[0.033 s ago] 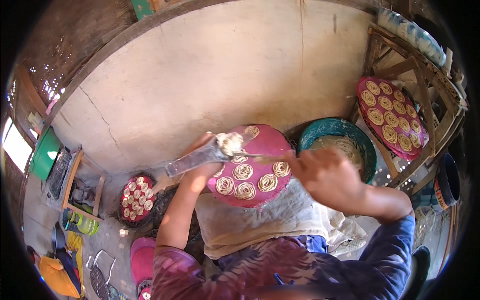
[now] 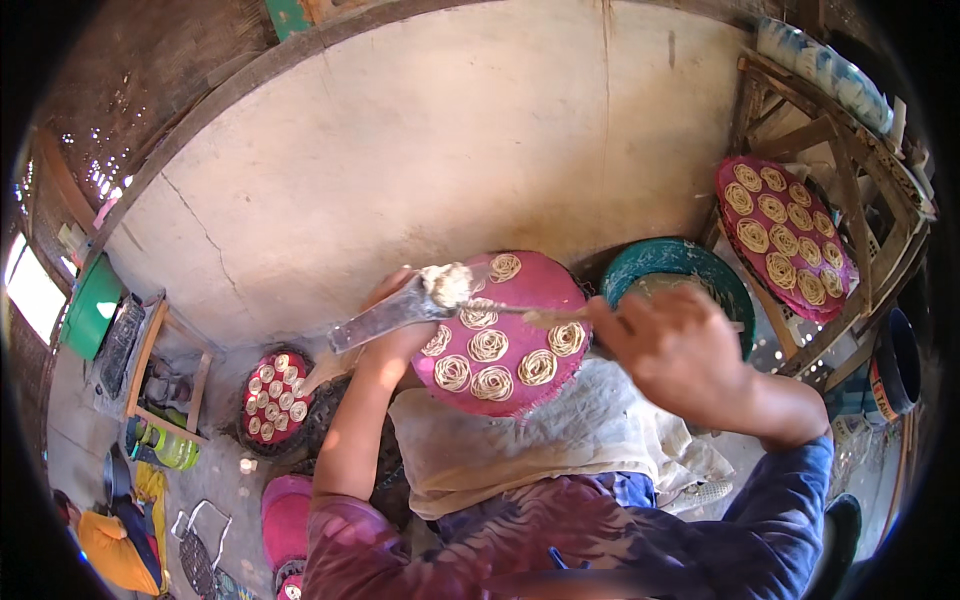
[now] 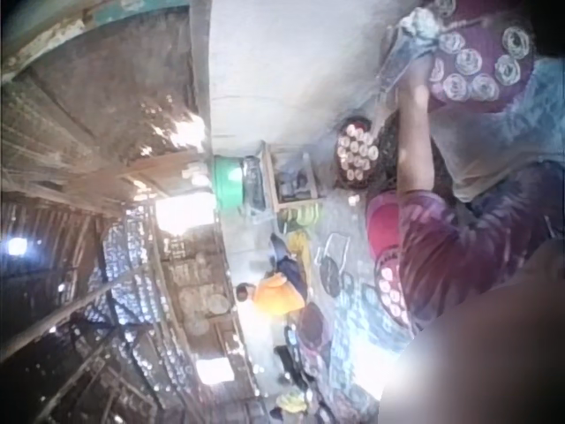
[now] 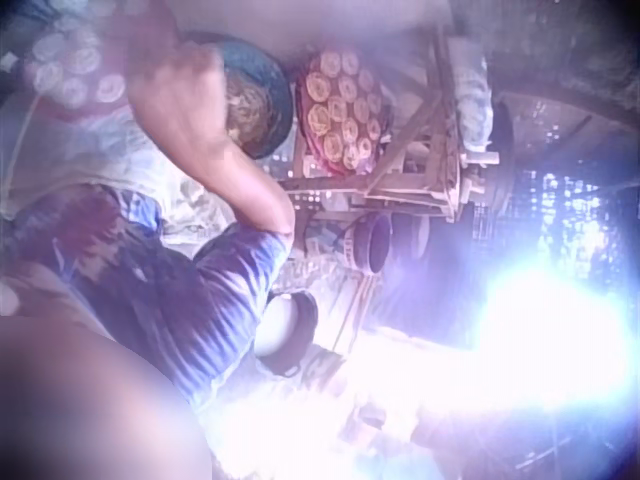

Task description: The person sits on the floor and uses a wooden extruder to press dough into spiral noodles onto a pink tray. They repeatedly scoop dough from a green bowl, load it into the extruder, and squeeze out noodles, then scrape the tool clean and continue the cycle.

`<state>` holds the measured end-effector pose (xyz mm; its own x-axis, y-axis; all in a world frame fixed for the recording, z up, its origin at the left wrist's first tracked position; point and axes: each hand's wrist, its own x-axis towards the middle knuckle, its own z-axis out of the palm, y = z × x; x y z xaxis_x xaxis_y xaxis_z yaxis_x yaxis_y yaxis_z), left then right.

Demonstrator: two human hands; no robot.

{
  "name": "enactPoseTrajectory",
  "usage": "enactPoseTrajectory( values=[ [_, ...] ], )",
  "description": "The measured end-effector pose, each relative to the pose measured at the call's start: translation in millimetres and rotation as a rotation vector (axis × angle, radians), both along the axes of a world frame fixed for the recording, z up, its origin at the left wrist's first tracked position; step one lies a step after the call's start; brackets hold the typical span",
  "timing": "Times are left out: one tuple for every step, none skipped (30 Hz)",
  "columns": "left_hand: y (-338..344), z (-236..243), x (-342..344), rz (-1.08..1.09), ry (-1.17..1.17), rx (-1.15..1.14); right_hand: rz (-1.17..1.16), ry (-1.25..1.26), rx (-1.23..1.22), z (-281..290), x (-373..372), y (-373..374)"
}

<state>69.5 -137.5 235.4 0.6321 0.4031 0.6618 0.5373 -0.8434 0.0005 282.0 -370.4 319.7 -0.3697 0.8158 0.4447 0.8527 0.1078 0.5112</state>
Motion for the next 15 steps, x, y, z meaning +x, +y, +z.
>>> enactPoseTrajectory(
  values=[
    [0.5,0.3,-5.7,0.02,-0.047,-0.113,0.041,0.03,0.077,6.2,3.9,-3.0],
    [0.0,1.0,-8.3,0.098,-0.058,-0.28,0.043,0.049,0.132,10.5,7.0,-2.5],
    [-2.0,1.4,-9.1,0.0,-0.085,-0.186,0.067,0.036,0.066,11.3,8.1,2.2],
    [-5.3,1.5,-8.1,-0.038,-0.074,-0.148,0.089,0.031,0.018,9.8,7.1,10.1],
    [-9.3,0.8,-4.3,-0.077,-0.066,-0.107,0.111,0.024,-0.027,5.2,3.3,19.4],
    [-13.0,-0.2,0.1,-0.115,-0.068,-0.06,0.11,0.009,-0.038,-1.2,-1.2,27.7],
    [-16.7,-2.1,4.4,-0.146,-0.135,-0.088,0.117,-0.006,-0.038,-7.9,-6.2,36.2],
    [-19.2,-3.8,7.9,-0.135,-0.128,-0.077,0.156,-0.004,0.028,-13.6,-9.7,42.8],
    [-19.7,-4.5,10.2,-0.128,-0.127,-0.065,0.173,0.049,-0.006,-18.2,-14.1,45.6],
    [-19.1,-4.9,10.6,-0.118,-0.126,-0.053,0.173,0.032,-0.047,-20.7,-15.4,44.2],
    [-16.9,-4.1,9.1,-0.048,-0.093,0.029,0.195,0.033,-0.03,-20.9,-14.1,39.7],
    [-13.8,-2.9,5.7,-0.004,-0.115,0.0,0.218,0.039,-0.021,-19.8,-11.9,32.9],
    [-9.7,-0.3,-0.1,0.059,-0.118,-0.055,0.178,0.099,-0.05,-18.8,-10.3,24.9],
    [-4.7,3.4,-6.5,0.146,-0.098,-0.139,0.154,0.237,-0.007,-15.8,-3.0,17.0],
    [-2.6,4.6,-10.3,0.156,-0.19,-0.251,0.119,0.366,-0.01,-14.6,3.5,9.9]
  ],
)
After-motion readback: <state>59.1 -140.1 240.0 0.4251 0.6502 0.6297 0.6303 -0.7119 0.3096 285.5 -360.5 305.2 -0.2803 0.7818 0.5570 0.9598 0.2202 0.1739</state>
